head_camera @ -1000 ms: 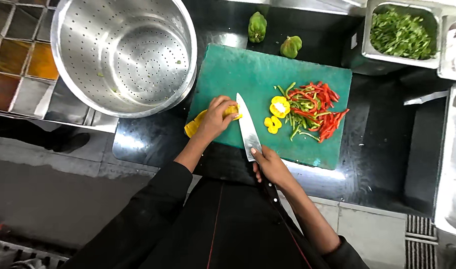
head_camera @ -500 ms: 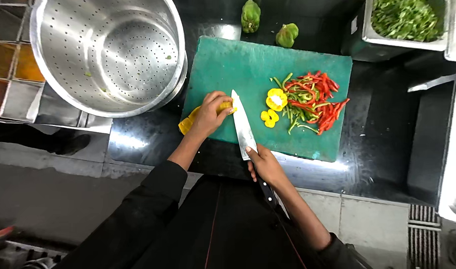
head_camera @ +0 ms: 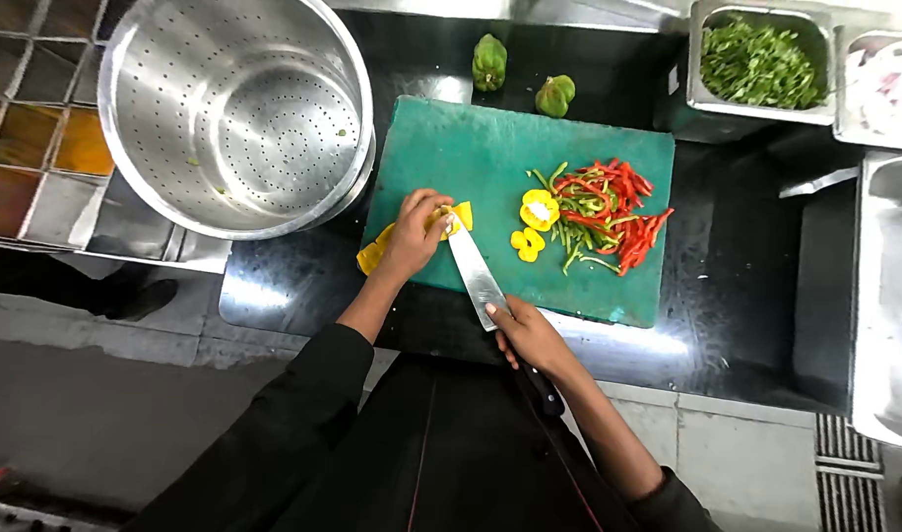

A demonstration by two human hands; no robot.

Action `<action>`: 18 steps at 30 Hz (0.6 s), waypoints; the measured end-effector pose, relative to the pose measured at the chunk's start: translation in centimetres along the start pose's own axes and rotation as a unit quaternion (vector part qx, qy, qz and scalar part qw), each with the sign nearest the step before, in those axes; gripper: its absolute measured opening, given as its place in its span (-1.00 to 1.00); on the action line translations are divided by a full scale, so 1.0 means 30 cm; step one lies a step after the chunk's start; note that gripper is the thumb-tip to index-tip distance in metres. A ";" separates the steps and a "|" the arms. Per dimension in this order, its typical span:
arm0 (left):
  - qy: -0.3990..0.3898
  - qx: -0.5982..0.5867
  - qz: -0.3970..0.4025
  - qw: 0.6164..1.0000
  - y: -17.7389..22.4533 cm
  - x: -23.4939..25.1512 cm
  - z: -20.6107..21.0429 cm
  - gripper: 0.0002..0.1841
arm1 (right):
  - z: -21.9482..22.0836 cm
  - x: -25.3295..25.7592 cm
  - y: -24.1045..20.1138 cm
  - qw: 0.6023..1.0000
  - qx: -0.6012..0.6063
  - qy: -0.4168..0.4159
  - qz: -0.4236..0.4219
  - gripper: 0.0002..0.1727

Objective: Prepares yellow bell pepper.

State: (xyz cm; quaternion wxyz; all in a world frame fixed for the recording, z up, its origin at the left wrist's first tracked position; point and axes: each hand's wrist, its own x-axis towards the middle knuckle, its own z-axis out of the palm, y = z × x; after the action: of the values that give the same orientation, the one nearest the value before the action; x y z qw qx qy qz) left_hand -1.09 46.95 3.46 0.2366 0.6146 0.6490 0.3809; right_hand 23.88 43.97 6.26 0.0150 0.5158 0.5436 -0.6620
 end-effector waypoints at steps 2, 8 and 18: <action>0.022 -0.010 -0.008 1.000 -0.004 -0.003 -0.001 -0.66 | 0.001 -0.003 -0.009 0.999 -0.054 -0.004 -0.003 -0.61; 0.091 -0.121 -0.016 0.988 -0.014 -0.008 -0.013 -0.58 | -0.020 -0.033 0.013 0.997 -0.078 -0.015 0.005 -0.63; 0.004 0.079 -0.066 0.995 0.029 -0.090 -0.069 -0.68 | -0.024 -0.015 -0.017 0.998 -0.052 0.020 0.027 -0.64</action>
State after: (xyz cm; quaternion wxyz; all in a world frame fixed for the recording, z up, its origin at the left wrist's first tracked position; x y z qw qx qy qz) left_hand -1.81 43.85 4.94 0.2091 0.5855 0.7174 0.3144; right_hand 24.26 44.47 7.02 0.0488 0.5420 0.5635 -0.6215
